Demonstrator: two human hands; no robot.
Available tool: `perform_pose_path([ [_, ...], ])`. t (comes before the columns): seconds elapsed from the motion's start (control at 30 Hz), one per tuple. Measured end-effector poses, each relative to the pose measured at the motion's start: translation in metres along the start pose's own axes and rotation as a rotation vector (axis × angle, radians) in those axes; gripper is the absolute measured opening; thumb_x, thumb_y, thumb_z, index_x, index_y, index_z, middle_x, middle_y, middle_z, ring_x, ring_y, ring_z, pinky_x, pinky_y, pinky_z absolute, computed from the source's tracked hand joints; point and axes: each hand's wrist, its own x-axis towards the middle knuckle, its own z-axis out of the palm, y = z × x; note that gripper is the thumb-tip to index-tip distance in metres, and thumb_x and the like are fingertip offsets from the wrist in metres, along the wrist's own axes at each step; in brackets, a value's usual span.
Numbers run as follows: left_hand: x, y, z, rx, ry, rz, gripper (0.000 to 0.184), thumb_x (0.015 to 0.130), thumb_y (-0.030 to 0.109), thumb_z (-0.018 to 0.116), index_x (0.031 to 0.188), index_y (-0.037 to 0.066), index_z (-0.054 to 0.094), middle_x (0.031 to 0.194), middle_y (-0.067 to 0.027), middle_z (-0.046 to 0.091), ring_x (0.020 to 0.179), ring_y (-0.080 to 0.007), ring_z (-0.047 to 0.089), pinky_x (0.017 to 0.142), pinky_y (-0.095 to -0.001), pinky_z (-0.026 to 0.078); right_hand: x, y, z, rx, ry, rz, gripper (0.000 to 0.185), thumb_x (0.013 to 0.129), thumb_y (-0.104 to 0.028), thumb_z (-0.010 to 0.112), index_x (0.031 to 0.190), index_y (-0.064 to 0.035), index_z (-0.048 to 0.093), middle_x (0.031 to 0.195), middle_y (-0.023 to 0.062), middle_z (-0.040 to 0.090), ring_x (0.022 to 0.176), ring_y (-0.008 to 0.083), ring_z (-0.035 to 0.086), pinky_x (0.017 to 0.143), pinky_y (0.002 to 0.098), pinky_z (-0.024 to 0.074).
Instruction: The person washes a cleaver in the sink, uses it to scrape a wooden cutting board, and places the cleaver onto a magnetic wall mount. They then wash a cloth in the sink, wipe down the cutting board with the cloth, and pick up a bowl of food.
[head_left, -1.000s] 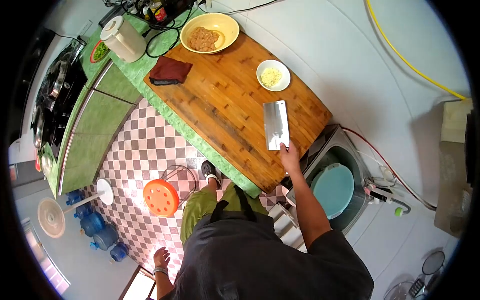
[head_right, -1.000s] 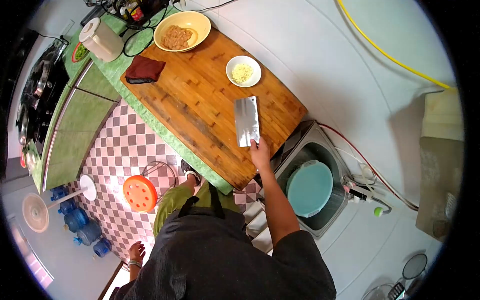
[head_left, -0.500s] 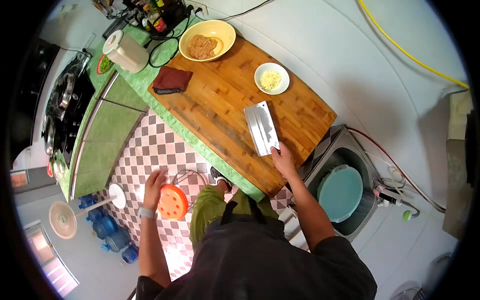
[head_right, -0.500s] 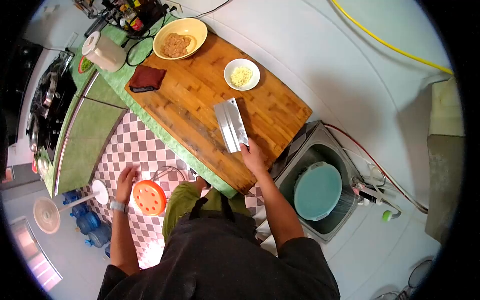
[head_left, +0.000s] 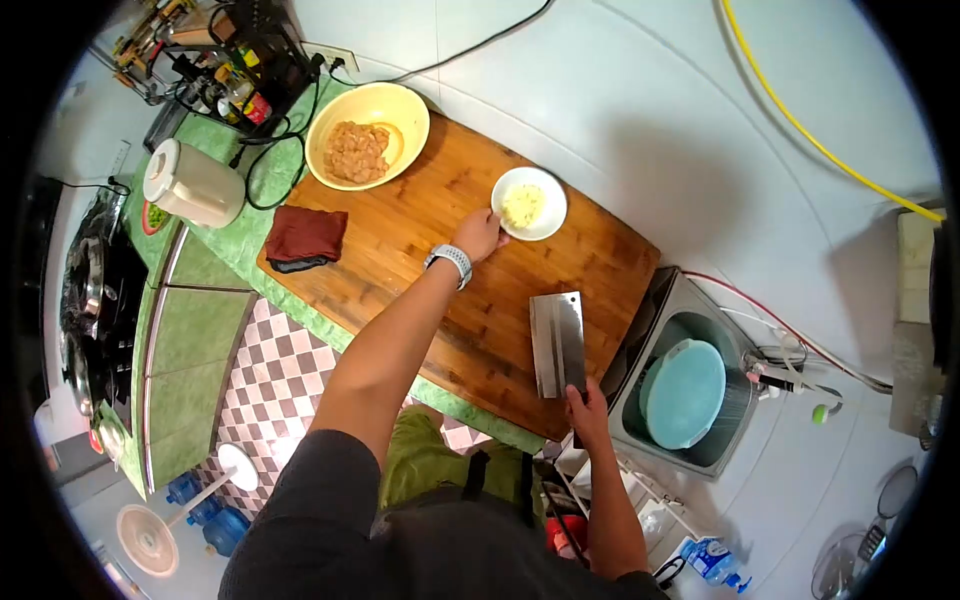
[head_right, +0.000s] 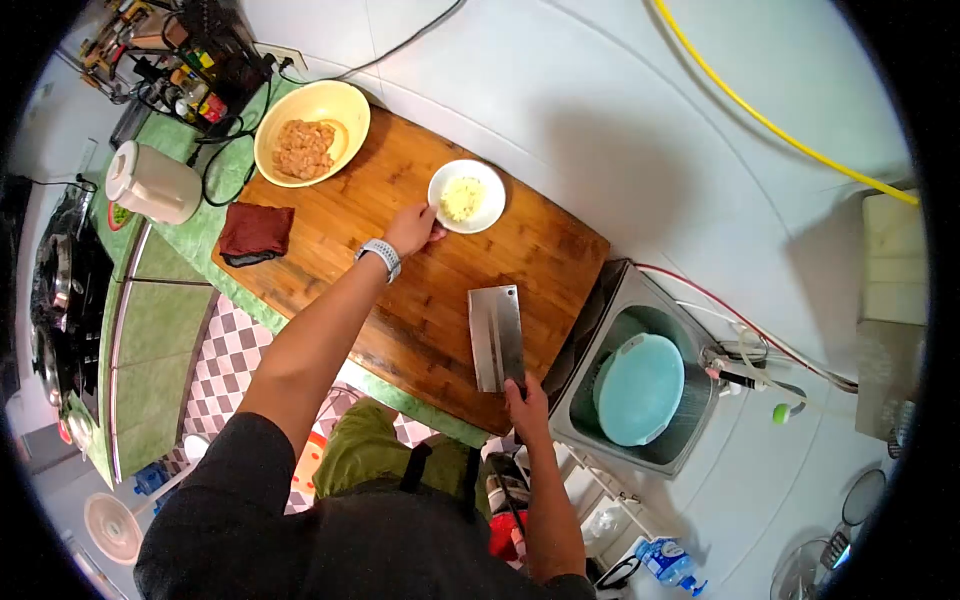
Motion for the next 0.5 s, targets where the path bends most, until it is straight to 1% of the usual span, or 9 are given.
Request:
perform_pose_path([
  [0.07,0.006,0.002,0.009,-0.245,0.002,0.11,0.034,0.105,0.019,0.04,0.099,-0.008,0.062,0.085,-0.0132,0.069,0.068,-0.0175,0.067,0.066,-0.0306,0.058,-0.008,-0.006,0.008,0.087,0.05,0.051,0.021,0.1,-0.024,0.057,0.089,-0.0071,0.052,0.065,-0.0005,0.052,0.053,0.008,0.048,0.049,0.0241,0.0382],
  [0.13,0.016,0.004,0.021,-0.294,0.014,0.083,0.034,0.105,0.018,0.041,0.098,-0.008,0.062,0.086,-0.0133,0.07,0.07,-0.0174,0.067,0.068,-0.0301,0.057,-0.008,-0.007,0.014,0.085,0.056,0.036,0.022,0.1,-0.024,0.057,0.089,-0.0067,0.052,0.066,-0.0003,0.053,0.052,0.0082,0.048,0.048,0.0243,0.0382],
  [0.2,0.021,0.009,0.027,-0.309,-0.074,0.097,0.032,0.106,0.017,0.041,0.108,-0.008,0.06,0.089,-0.0125,0.069,0.074,-0.0151,0.066,0.07,-0.0275,0.057,-0.005,-0.013,0.018,0.072,0.061,0.011,0.022,0.101,-0.025,0.057,0.088,-0.0063,0.053,0.066,-0.0002,0.053,0.051,0.0084,0.047,0.047,0.0245,0.0381],
  [0.33,0.008,0.012,0.007,-0.255,-0.137,0.051,0.037,0.106,0.023,0.04,0.121,-0.006,0.057,0.1,-0.0118,0.067,0.087,-0.0152,0.065,0.079,-0.0293,0.056,0.009,-0.041,0.029,-0.009,0.01,0.026,0.024,0.101,-0.024,0.056,0.087,-0.0042,0.053,0.068,0.0019,0.056,0.052,0.0092,0.05,0.047,0.0262,0.0395],
  [0.37,-0.025,0.026,-0.015,-0.218,-0.079,0.097,0.041,0.106,0.027,0.04,0.131,-0.004,0.053,0.101,-0.0106,0.067,0.092,-0.0146,0.064,0.085,-0.0285,0.054,0.016,-0.051,0.032,-0.04,0.004,0.005,0.025,0.101,-0.023,0.056,0.086,-0.0032,0.053,0.069,0.0031,0.057,0.052,0.0096,0.051,0.048,0.0275,0.0403],
  [0.4,-0.037,0.016,-0.029,-0.261,0.016,0.135,0.039,0.106,0.026,0.04,0.127,-0.003,0.056,0.101,-0.0105,0.068,0.092,-0.0163,0.065,0.086,-0.0303,0.053,0.025,-0.058,0.035,-0.052,0.002,0.005,0.025,0.101,-0.023,0.056,0.086,-0.0032,0.053,0.069,0.0031,0.057,0.052,0.0096,0.051,0.048,0.0275,0.0403],
  [0.43,-0.049,0.002,-0.044,-0.304,0.113,0.173,0.038,0.105,0.025,0.04,0.124,-0.002,0.059,0.101,-0.0105,0.068,0.092,-0.0179,0.065,0.088,-0.0321,0.053,0.037,-0.065,0.04,-0.218,0.036,-0.11,0.02,0.1,-0.02,0.054,0.091,-0.0023,0.054,0.068,0.009,0.058,0.055,0.0193,0.056,0.052,0.0333,0.0428],
  [0.47,-0.064,-0.019,-0.066,-0.471,0.099,0.167,0.036,0.106,0.024,0.041,0.13,0.002,0.056,0.106,-0.0097,0.067,0.097,-0.0169,0.064,0.09,-0.0293,0.053,0.049,-0.074,0.045,-0.383,0.067,-0.229,0.017,0.099,-0.018,0.052,0.096,-0.0013,0.056,0.068,0.015,0.059,0.058,0.029,0.06,0.057,0.039,0.0453],
  [0.5,-0.099,-0.027,-0.091,-0.432,0.138,0.184,0.033,0.106,0.021,0.043,0.129,0.002,0.057,0.108,-0.0082,0.065,0.1,-0.0155,0.064,0.089,-0.0273,0.053,0.06,-0.084,0.05,-0.391,0.061,-0.234,0.017,0.099,-0.018,0.052,0.096,-0.0013,0.056,0.068,0.015,0.059,0.058,0.029,0.06,0.057,0.039,0.0453],
])
